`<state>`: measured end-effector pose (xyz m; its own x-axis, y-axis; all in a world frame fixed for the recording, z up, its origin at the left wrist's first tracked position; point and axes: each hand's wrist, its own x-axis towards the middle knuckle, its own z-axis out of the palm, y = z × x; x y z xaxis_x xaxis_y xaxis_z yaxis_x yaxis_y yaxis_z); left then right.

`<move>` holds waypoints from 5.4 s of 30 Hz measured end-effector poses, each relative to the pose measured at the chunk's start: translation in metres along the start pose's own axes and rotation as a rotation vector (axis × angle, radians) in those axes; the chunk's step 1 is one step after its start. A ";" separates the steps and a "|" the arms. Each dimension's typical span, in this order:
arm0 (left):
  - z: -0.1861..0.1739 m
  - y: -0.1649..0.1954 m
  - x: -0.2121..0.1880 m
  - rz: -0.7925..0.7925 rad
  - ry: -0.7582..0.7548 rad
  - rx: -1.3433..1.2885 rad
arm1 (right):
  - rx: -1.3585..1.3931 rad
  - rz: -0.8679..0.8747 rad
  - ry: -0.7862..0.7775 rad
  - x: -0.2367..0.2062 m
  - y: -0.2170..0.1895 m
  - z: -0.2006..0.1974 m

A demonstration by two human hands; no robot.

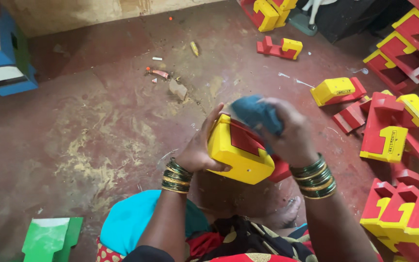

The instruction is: The person sits on the floor and wipes a red and yellow wooden block with a blue cloth. They rotate the block to clean multiple sides, then place it on top of a green and yellow box. The person continues to wipe the block while it rests on the box.

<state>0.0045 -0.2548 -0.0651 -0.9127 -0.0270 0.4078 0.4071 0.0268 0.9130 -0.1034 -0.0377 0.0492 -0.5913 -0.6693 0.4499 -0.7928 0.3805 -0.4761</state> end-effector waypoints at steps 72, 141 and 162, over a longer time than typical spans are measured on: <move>0.016 -0.026 0.015 -0.079 0.197 -0.293 | 0.474 0.494 0.044 -0.117 0.176 -0.031; 0.030 -0.059 0.019 -0.396 0.767 -0.663 | 0.141 0.612 -0.083 -0.117 0.152 -0.010; 0.028 -0.086 0.014 -0.261 0.685 -0.606 | -0.571 0.042 0.169 -0.088 0.118 -0.011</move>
<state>-0.0442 -0.2298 -0.1382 -0.8363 -0.5442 -0.0667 0.3178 -0.5803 0.7498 -0.1465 0.0731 -0.0378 -0.6020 -0.5532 0.5759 -0.6946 0.7185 -0.0359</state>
